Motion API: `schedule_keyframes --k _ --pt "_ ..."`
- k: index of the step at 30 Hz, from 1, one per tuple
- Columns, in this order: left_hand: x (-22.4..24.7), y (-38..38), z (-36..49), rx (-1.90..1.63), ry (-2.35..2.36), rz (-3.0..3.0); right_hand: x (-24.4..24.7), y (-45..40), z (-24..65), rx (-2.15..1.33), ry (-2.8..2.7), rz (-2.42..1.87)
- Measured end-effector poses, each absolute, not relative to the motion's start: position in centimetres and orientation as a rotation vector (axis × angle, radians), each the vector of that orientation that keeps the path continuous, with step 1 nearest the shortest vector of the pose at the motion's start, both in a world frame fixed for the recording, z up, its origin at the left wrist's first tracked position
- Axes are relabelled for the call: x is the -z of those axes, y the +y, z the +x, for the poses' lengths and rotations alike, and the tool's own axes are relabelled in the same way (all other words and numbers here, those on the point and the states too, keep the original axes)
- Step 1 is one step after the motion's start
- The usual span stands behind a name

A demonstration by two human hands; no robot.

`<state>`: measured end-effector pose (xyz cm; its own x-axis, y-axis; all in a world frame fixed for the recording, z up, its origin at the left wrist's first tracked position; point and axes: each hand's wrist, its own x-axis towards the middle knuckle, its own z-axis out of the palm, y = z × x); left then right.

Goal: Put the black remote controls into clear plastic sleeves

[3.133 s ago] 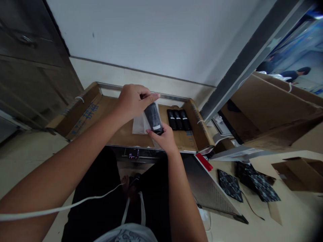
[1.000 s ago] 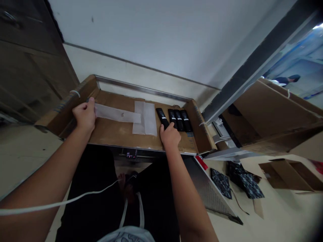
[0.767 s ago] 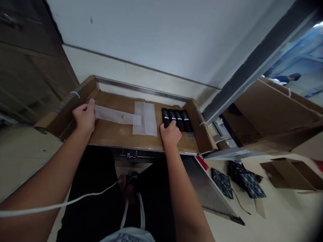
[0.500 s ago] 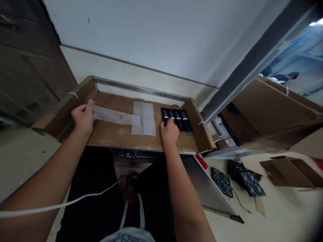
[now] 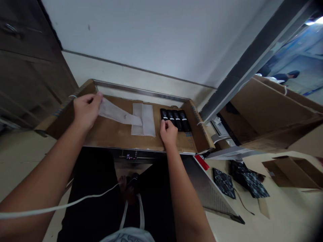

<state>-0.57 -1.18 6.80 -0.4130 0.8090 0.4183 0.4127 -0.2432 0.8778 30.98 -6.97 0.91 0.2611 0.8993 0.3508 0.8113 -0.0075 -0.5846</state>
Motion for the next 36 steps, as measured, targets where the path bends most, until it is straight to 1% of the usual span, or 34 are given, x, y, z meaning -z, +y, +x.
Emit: schedule_keyframes --k 2,6,8,10,13,16,19,23,27,31,36 --pt "-10.9 -2.3 1.7 -1.536 1.641 1.712 -0.9 -7.0 30.9 -0.277 -1.554 -1.698" --pt "-18.4 -4.3 7.6 -1.109 1.329 2.125 -0.8 -7.1 30.5 -0.508 -1.463 -1.488" --pt "-20.6 -4.3 10.2 -0.913 1.19 2.257 -0.7 -7.1 30.5 -0.68 -1.402 -1.38" --pt "-21.5 -3.1 12.0 -0.798 1.159 2.314 -0.6 -7.2 30.8 -0.881 -1.38 -1.326" --pt "-20.6 0.1 13.2 -0.788 1.201 2.321 -0.7 -7.5 31.2 -1.023 -1.38 -1.296" --pt "-18.4 3.6 13.0 -0.764 1.215 2.296 -0.8 -7.6 31.2 -0.942 -1.397 -1.264" --pt "-16.5 5.9 12.2 -0.747 1.236 2.238 -0.6 -7.4 31.0 -0.915 -1.433 -1.345" --pt "-15.2 7.7 11.8 -0.832 1.288 2.219 0.3 -7.1 31.3 -1.128 -1.339 -1.233" --pt "-13.4 9.8 11.6 -0.934 1.319 2.24 0.9 -6.9 31.4 -1.246 -1.257 -1.193" --pt "-10.0 11.7 11.0 -1.049 1.437 2.242 0.7 -6.9 30.9 -1.335 -1.256 -1.195" --pt "-5.5 13.2 10.3 -1.153 1.601 2.032 0.5 -6.8 30.0 -1.266 -1.25 -1.244"
